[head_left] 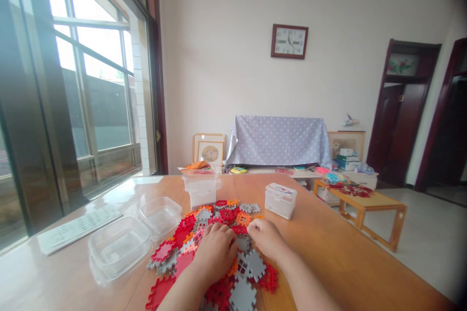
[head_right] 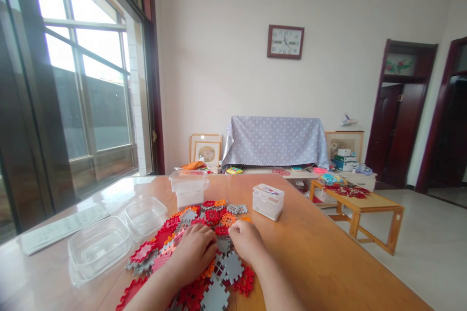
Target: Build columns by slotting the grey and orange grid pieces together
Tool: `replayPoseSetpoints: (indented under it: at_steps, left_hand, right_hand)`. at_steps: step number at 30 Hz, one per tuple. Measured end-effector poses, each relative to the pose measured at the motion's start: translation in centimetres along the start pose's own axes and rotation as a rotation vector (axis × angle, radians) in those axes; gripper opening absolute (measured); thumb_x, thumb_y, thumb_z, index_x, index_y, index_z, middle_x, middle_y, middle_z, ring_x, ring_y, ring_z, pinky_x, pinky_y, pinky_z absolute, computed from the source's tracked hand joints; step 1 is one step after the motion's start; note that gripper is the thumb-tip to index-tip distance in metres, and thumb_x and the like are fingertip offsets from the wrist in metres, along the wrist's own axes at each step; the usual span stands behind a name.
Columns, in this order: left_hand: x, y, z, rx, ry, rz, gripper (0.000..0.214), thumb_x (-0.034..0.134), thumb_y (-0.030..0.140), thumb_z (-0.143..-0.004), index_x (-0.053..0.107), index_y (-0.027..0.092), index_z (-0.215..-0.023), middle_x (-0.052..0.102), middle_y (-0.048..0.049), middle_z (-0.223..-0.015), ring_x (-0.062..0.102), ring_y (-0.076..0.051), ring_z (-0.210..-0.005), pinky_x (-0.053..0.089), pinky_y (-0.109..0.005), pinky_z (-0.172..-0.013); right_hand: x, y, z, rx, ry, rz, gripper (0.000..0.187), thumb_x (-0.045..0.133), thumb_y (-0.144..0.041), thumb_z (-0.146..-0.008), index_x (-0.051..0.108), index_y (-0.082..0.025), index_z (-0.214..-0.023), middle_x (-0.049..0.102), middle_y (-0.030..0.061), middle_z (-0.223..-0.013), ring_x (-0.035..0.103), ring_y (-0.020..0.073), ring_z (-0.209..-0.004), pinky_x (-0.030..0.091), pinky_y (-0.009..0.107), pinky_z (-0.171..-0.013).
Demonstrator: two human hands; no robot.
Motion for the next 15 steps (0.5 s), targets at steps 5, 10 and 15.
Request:
replayPoseSetpoints:
  at_steps: [5,10,15]
  left_hand:
    - [0.5,-0.3,0.0,-0.003,0.033,0.019,0.024,0.045,0.032,-0.095,0.063,0.024,-0.082,0.069,-0.0057,-0.094,0.057,-0.026,-0.100,0.039,-0.041,-0.096]
    - [0.8,-0.6,0.0,-0.018,0.038,0.028,0.021,0.047,0.032,-0.094,0.064,0.025,-0.084,0.070,-0.0047,-0.095,0.058,-0.026,-0.101,0.039,-0.042,-0.098]
    - [0.6,-0.5,0.0,0.002,0.042,0.030,0.023,0.046,0.032,-0.094,0.067,0.025,-0.086,0.070,-0.0052,-0.096,0.058,-0.026,-0.103,0.039,-0.043,-0.099]
  right_hand:
    - [0.5,0.2,-0.1,0.017,-0.006,0.032,0.023,0.056,-0.030,-0.086,0.064,-0.019,-0.068,0.062,-0.0007,-0.062,0.056,0.0149,-0.063,0.033,0.025,-0.059]
    - [1.3,0.0,0.1,-0.019,-0.057,-0.031,0.016,0.058,-0.029,-0.085,0.067,-0.020,-0.076,0.065,-0.0008,-0.067,0.059,0.0149,-0.065,0.038,0.024,-0.060]
    - [1.2,0.1,-0.2,0.100,-0.078,-0.262,0.017,0.056,-0.031,-0.085,0.067,-0.019,-0.087,0.066,0.0009,-0.071,0.064,0.0160,-0.063,0.044,0.024,-0.057]
Point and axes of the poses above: each hand's wrist, its own z-axis away from the middle knuckle, its own x-axis out of the palm, y = z × x, the point moved 2 cm from there along -z, towards the middle knuckle
